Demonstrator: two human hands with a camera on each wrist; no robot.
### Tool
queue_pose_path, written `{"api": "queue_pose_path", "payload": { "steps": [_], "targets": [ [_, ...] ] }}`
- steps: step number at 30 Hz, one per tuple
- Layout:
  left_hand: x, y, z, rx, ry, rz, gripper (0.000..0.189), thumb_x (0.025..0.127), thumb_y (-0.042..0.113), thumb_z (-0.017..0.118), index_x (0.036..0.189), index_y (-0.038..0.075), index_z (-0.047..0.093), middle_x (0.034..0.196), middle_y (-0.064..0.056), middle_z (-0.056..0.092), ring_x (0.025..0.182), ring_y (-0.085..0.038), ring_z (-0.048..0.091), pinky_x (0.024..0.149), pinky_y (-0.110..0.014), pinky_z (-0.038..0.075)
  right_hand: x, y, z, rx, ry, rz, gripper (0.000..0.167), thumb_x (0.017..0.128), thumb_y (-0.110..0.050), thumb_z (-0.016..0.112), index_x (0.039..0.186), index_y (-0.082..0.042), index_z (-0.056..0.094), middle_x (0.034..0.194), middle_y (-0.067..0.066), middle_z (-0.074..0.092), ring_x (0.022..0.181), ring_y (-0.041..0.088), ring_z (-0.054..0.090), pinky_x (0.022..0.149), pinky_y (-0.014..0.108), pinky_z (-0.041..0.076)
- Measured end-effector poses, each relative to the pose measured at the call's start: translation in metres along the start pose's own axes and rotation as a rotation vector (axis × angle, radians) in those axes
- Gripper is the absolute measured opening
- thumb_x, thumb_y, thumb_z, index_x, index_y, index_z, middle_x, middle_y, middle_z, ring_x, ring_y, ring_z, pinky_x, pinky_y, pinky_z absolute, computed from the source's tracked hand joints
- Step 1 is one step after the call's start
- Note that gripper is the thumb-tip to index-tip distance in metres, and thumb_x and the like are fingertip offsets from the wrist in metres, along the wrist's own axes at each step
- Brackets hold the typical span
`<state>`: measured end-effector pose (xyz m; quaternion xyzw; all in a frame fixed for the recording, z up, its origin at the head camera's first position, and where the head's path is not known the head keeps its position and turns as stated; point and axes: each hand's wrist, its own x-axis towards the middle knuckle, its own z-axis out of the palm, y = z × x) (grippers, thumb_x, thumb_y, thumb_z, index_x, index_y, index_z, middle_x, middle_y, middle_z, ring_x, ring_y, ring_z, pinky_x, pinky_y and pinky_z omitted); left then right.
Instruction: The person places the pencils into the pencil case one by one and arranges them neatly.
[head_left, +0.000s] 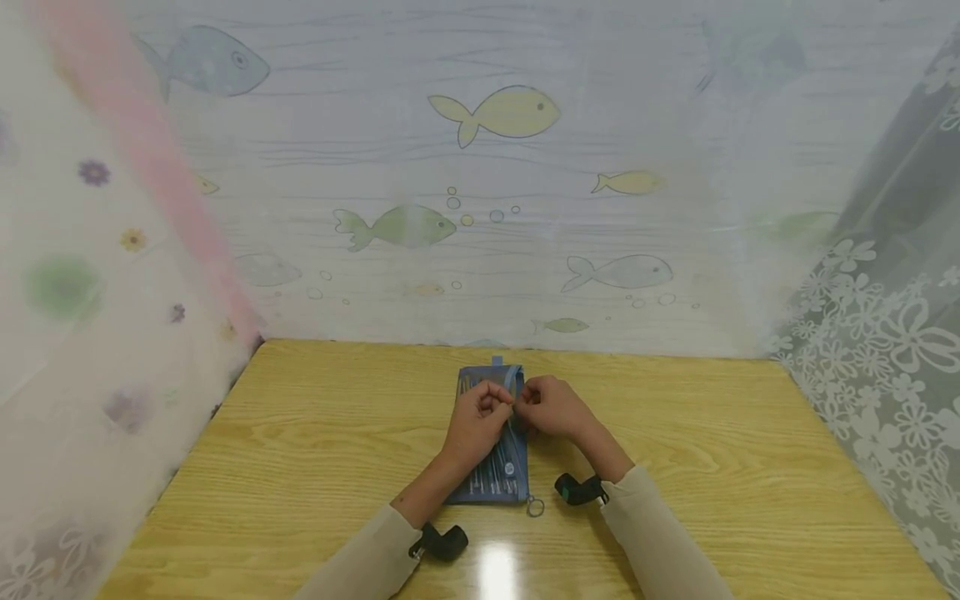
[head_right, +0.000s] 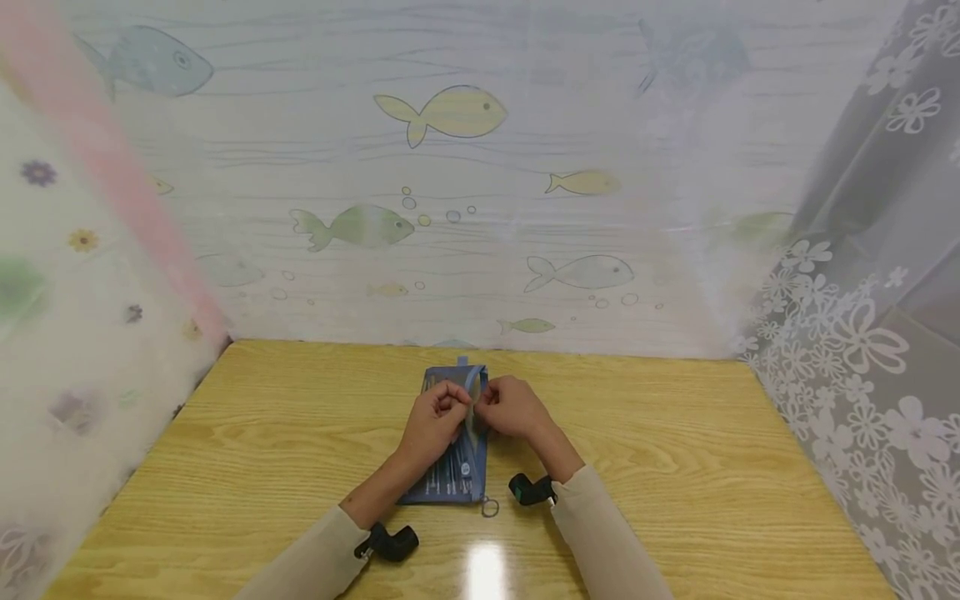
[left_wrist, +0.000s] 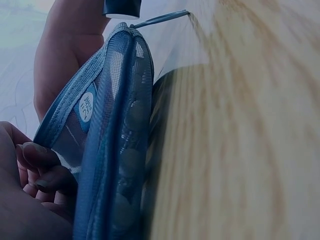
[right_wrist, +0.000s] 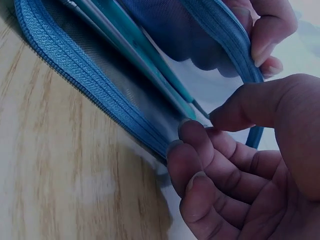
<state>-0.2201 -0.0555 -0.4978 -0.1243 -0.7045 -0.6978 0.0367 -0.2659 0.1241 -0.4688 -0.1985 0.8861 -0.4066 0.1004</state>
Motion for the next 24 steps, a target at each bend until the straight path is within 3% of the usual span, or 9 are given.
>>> {"api": "queue_pose_path", "payload": {
  "steps": [12, 18, 24],
  "targets": [
    [0.0009, 0.0006, 0.0003, 0.021, 0.010, -0.003, 0.010, 0.099, -0.003, 0.058, 0.102, -0.002, 0.068, 0.069, -0.001, 0.055, 0.050, -0.008, 0.044, 0.050, -0.023, 0.039, -0.0008, 0.0019, -0.0084, -0.043, 0.086, 0.018, 0.012, 0.097, -0.012, 0.063, 0.094, -0.005, 0.073, 0.077, 0.002, 0.069, 0.062, 0.014, 0.062, 0.061, 0.031, 0.049],
    [0.0007, -0.0006, -0.0003, 0.025, -0.003, 0.009, 0.012, 0.101, -0.003, 0.056, 0.102, -0.002, 0.068, 0.069, -0.002, 0.055, 0.050, -0.008, 0.044, 0.051, -0.023, 0.039, -0.0001, 0.0048, -0.0067, -0.070, 0.134, 0.010, 0.012, 0.098, -0.012, 0.062, 0.096, -0.006, 0.073, 0.084, 0.003, 0.070, 0.070, 0.014, 0.062, 0.070, 0.034, 0.052],
    [0.0000, 0.0005, -0.0001, 0.021, -0.003, -0.004, 0.010, 0.101, -0.002, 0.058, 0.102, -0.002, 0.068, 0.070, -0.003, 0.056, 0.051, -0.008, 0.045, 0.051, -0.024, 0.040, -0.0007, 0.0050, -0.0077, -0.077, 0.144, 0.016, 0.013, 0.099, -0.011, 0.061, 0.098, -0.005, 0.072, 0.085, 0.003, 0.070, 0.072, 0.016, 0.061, 0.071, 0.036, 0.052]
  ]
}}
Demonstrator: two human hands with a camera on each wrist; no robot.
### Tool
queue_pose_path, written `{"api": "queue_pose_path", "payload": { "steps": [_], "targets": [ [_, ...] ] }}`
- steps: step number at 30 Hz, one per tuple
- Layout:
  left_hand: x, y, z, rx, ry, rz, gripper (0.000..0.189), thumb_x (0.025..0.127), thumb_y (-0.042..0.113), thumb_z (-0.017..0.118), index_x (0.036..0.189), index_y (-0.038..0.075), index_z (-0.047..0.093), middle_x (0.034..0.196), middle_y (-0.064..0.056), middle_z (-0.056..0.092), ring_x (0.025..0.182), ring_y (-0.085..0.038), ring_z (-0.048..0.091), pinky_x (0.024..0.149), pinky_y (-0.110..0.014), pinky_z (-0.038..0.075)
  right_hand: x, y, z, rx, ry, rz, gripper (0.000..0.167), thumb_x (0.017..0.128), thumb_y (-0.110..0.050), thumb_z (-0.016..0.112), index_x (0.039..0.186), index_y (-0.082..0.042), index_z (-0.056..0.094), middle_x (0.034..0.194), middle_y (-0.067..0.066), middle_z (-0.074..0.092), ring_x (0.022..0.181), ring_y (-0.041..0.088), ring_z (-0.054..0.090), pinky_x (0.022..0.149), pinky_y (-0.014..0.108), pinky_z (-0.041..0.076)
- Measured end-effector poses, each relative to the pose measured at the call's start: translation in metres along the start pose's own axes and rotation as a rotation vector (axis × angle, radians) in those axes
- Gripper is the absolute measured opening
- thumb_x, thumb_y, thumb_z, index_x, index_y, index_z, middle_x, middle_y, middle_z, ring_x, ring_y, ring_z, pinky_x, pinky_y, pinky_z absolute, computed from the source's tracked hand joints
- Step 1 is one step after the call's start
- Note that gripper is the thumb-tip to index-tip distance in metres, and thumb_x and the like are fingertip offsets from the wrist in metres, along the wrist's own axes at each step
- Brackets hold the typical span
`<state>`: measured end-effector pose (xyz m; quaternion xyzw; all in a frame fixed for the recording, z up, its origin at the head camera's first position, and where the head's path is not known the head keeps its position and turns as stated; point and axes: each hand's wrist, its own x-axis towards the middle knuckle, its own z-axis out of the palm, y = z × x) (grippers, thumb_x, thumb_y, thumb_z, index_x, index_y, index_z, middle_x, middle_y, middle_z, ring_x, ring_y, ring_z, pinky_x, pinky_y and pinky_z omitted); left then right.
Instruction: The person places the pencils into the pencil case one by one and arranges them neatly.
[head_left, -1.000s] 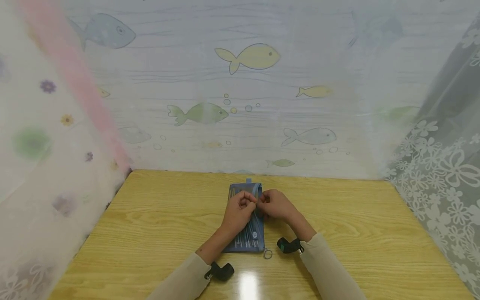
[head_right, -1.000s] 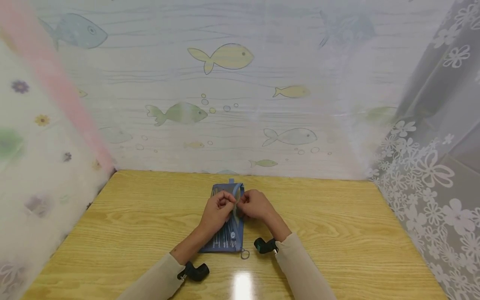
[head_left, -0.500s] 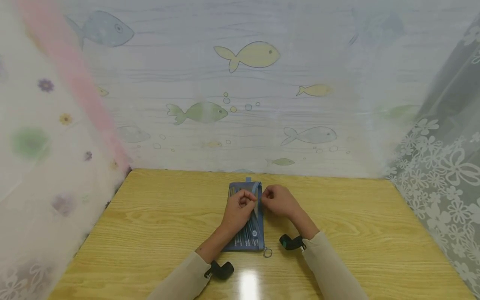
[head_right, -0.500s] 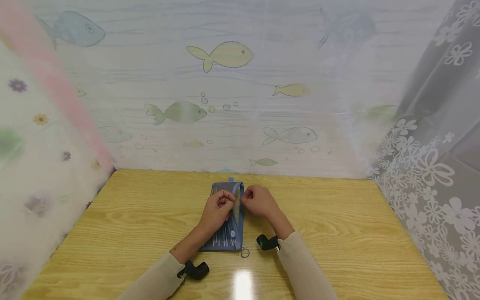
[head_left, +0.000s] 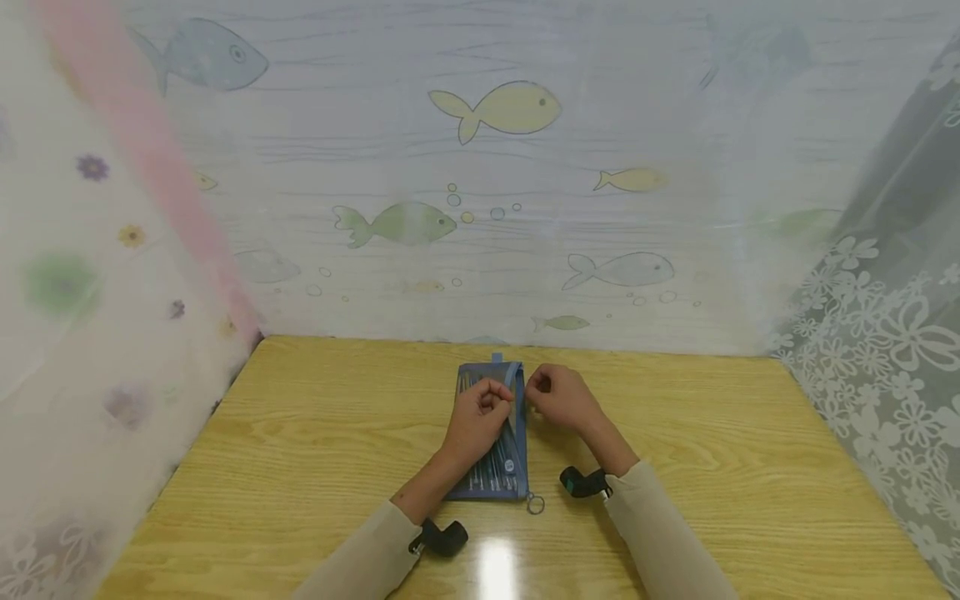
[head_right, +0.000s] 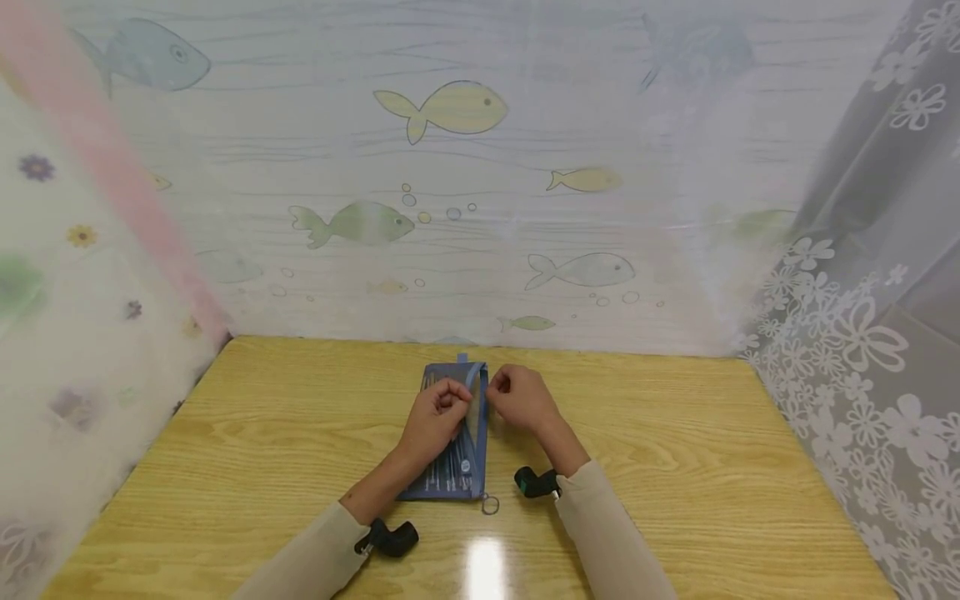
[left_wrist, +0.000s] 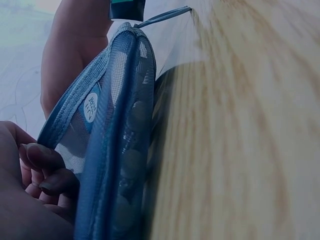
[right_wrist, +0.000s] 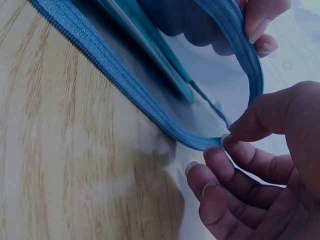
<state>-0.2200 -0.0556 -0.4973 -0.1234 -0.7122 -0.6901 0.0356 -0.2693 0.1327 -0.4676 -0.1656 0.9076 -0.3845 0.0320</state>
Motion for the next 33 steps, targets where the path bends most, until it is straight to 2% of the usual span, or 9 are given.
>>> {"api": "queue_pose_path", "payload": {
  "steps": [11, 13, 20, 26, 31, 33],
  "targets": [
    [0.000, 0.000, 0.000, 0.047, -0.004, -0.003, 0.010, 0.100, 0.000, 0.059, 0.102, 0.000, 0.068, 0.072, -0.002, 0.058, 0.055, -0.007, 0.047, 0.055, -0.023, 0.042, -0.001, 0.000, -0.002, 0.000, -0.001, 0.003, 0.012, 0.099, -0.010, 0.061, 0.098, -0.005, 0.071, 0.086, 0.004, 0.069, 0.072, 0.016, 0.060, 0.071, 0.035, 0.051],
    [0.000, 0.000, 0.000, 0.090, -0.007, 0.005, 0.010, 0.100, 0.001, 0.060, 0.103, 0.001, 0.069, 0.073, -0.001, 0.059, 0.056, -0.007, 0.048, 0.056, -0.023, 0.043, -0.001, 0.000, -0.003, -0.008, 0.000, 0.013, 0.012, 0.099, -0.011, 0.061, 0.098, -0.006, 0.071, 0.088, 0.003, 0.069, 0.074, 0.016, 0.060, 0.072, 0.036, 0.050],
    [0.002, 0.003, -0.001, 0.336, -0.029, 0.070, 0.014, 0.098, 0.005, 0.060, 0.105, 0.006, 0.072, 0.075, 0.002, 0.063, 0.057, -0.008, 0.049, 0.059, -0.025, 0.044, -0.001, 0.001, -0.007, -0.036, 0.013, 0.012, 0.010, 0.099, -0.011, 0.062, 0.097, -0.006, 0.071, 0.088, 0.005, 0.069, 0.076, 0.018, 0.060, 0.075, 0.039, 0.051],
    [0.004, 0.007, 0.002, 0.452, -0.076, 0.061, 0.015, 0.098, 0.011, 0.061, 0.107, 0.014, 0.073, 0.076, 0.007, 0.064, 0.058, -0.009, 0.053, 0.060, -0.028, 0.048, -0.002, 0.004, -0.006, -0.067, 0.040, -0.009, 0.009, 0.098, -0.010, 0.063, 0.096, -0.005, 0.070, 0.088, 0.005, 0.068, 0.075, 0.018, 0.060, 0.073, 0.039, 0.052],
    [0.007, 0.010, 0.002, 0.537, -0.119, 0.094, 0.017, 0.099, 0.013, 0.062, 0.108, 0.012, 0.075, 0.076, 0.007, 0.065, 0.060, -0.007, 0.055, 0.062, -0.027, 0.048, -0.002, 0.007, -0.007, -0.107, 0.091, -0.013, 0.008, 0.096, -0.008, 0.063, 0.095, -0.005, 0.070, 0.086, 0.006, 0.069, 0.074, 0.018, 0.061, 0.072, 0.040, 0.053],
    [0.009, 0.011, 0.002, 0.541, -0.130, 0.110, 0.017, 0.098, 0.011, 0.062, 0.108, 0.011, 0.076, 0.077, 0.007, 0.066, 0.060, -0.006, 0.055, 0.062, -0.027, 0.049, -0.001, 0.008, -0.008, -0.128, 0.107, -0.011, 0.007, 0.096, -0.008, 0.063, 0.094, -0.005, 0.069, 0.085, 0.006, 0.068, 0.072, 0.018, 0.061, 0.071, 0.040, 0.053]
  ]
}}
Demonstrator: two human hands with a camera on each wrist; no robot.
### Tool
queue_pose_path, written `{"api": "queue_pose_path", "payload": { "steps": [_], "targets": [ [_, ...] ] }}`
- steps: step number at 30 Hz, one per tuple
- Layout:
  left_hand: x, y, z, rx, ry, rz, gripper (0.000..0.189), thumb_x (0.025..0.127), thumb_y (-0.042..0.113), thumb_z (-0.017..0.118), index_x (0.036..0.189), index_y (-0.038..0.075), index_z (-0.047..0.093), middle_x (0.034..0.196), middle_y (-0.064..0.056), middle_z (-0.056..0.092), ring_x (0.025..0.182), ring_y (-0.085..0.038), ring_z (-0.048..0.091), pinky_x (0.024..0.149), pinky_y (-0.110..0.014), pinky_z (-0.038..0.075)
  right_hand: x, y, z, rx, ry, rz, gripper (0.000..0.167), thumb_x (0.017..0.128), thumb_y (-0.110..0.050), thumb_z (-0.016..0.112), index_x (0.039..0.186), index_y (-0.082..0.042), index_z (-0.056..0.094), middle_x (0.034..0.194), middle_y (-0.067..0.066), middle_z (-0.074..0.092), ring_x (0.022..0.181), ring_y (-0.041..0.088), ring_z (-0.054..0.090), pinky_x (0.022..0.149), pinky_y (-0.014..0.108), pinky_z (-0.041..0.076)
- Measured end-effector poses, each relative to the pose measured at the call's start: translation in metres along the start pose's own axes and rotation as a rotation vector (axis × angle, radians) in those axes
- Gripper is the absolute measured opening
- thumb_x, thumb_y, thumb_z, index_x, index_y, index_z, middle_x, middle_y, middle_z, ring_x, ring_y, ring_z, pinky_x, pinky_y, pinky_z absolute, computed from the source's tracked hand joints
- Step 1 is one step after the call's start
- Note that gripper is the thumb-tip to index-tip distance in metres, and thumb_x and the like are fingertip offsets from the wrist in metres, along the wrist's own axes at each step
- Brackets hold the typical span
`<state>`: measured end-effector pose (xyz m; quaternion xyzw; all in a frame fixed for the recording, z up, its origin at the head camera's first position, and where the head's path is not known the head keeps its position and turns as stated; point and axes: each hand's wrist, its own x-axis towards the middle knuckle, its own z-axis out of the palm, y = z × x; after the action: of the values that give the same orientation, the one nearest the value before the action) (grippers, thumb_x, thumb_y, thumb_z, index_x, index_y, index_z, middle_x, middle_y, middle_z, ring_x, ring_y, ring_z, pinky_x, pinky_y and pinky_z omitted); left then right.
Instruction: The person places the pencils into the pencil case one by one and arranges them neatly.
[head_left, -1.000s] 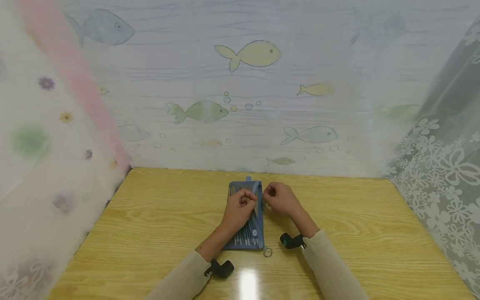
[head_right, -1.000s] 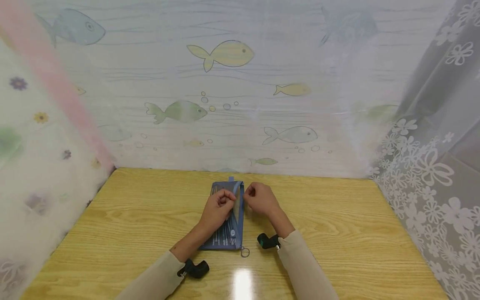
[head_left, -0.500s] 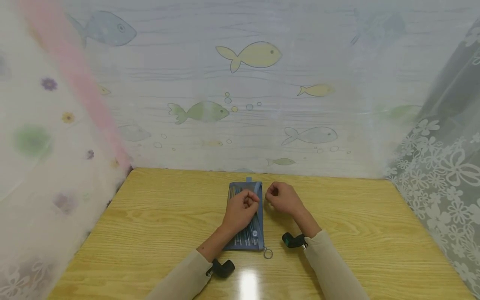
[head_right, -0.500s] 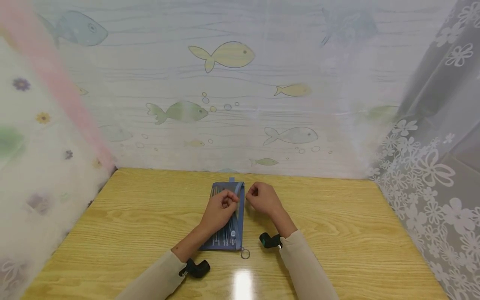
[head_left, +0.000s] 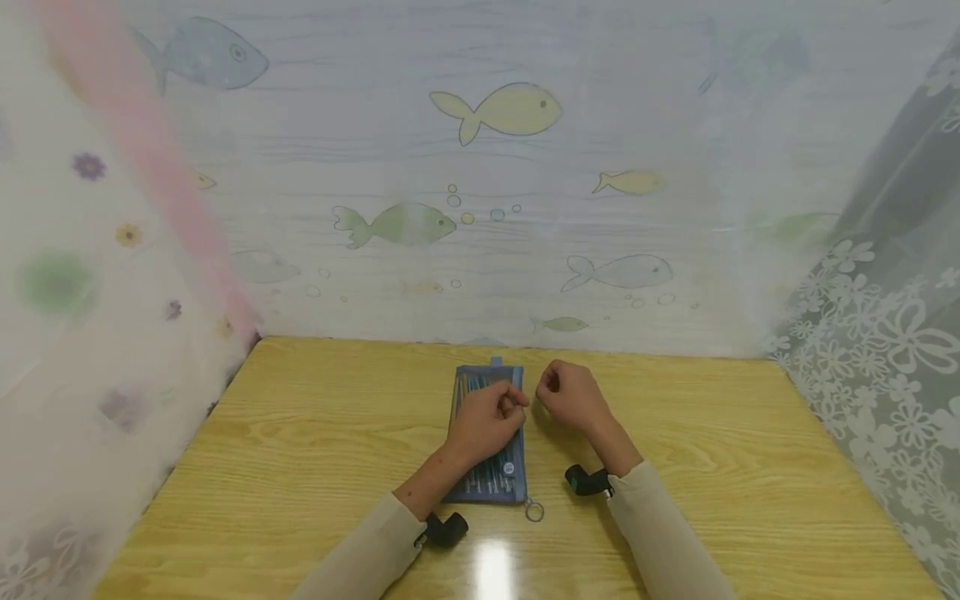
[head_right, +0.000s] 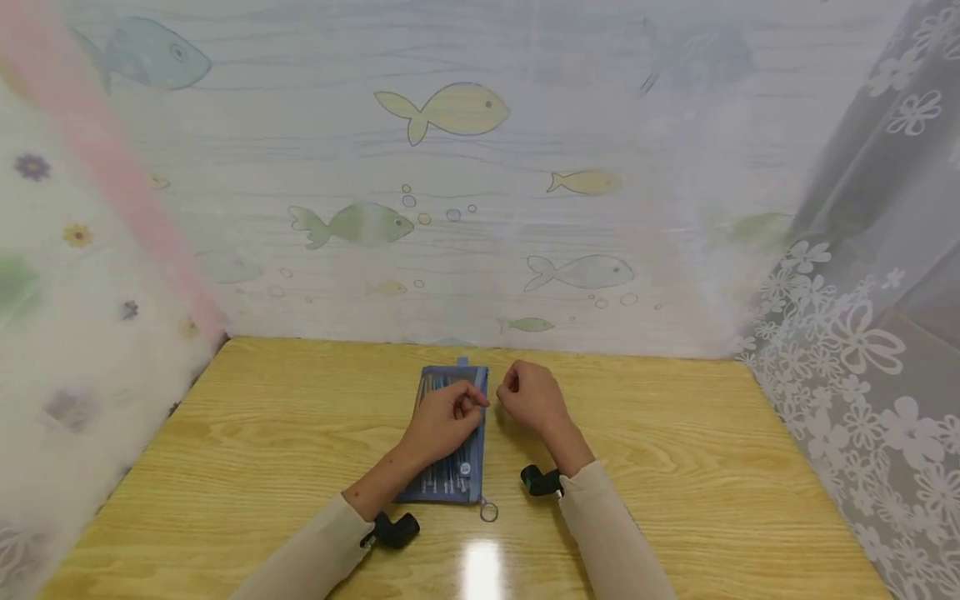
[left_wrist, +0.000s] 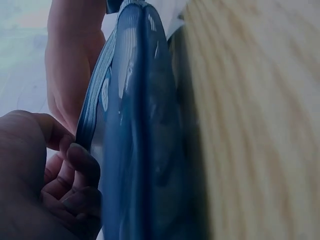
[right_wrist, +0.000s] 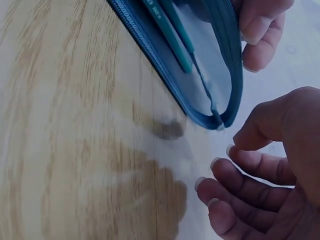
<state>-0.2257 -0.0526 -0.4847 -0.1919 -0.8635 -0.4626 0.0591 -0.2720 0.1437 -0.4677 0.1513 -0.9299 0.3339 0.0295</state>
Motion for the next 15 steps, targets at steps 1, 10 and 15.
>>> {"api": "queue_pose_path", "payload": {
  "steps": [1, 10, 15],
  "targets": [
    [0.001, 0.000, -0.001, -0.002, -0.004, 0.007, 0.017, 0.098, 0.011, 0.062, 0.108, 0.010, 0.076, 0.077, 0.007, 0.066, 0.060, -0.006, 0.055, 0.062, -0.026, 0.048, 0.001, 0.000, 0.000, -0.009, 0.008, -0.002, 0.007, 0.096, -0.008, 0.063, 0.094, -0.005, 0.069, 0.085, 0.006, 0.068, 0.071, 0.018, 0.060, 0.070, 0.039, 0.053],
    [-0.001, -0.012, -0.018, -0.036, -0.004, -0.002, 0.016, 0.102, 0.014, 0.063, 0.113, 0.014, 0.075, 0.081, 0.009, 0.065, 0.064, -0.009, 0.057, 0.064, -0.029, 0.050, 0.001, 0.000, -0.001, -0.061, 0.050, -0.017, 0.008, 0.097, -0.010, 0.065, 0.097, -0.004, 0.070, 0.089, 0.008, 0.068, 0.075, 0.021, 0.062, 0.072, 0.043, 0.054],
    [-0.002, -0.022, -0.033, -0.011, 0.041, 0.001, 0.015, 0.102, 0.012, 0.064, 0.112, 0.013, 0.075, 0.078, 0.007, 0.064, 0.060, -0.009, 0.053, 0.060, -0.027, 0.046, -0.007, 0.004, -0.007, -0.074, 0.074, -0.022, 0.024, 0.100, -0.016, 0.064, 0.114, 0.002, 0.072, 0.108, 0.016, 0.070, 0.098, 0.032, 0.067, 0.087, 0.051, 0.055]
  ]
}}
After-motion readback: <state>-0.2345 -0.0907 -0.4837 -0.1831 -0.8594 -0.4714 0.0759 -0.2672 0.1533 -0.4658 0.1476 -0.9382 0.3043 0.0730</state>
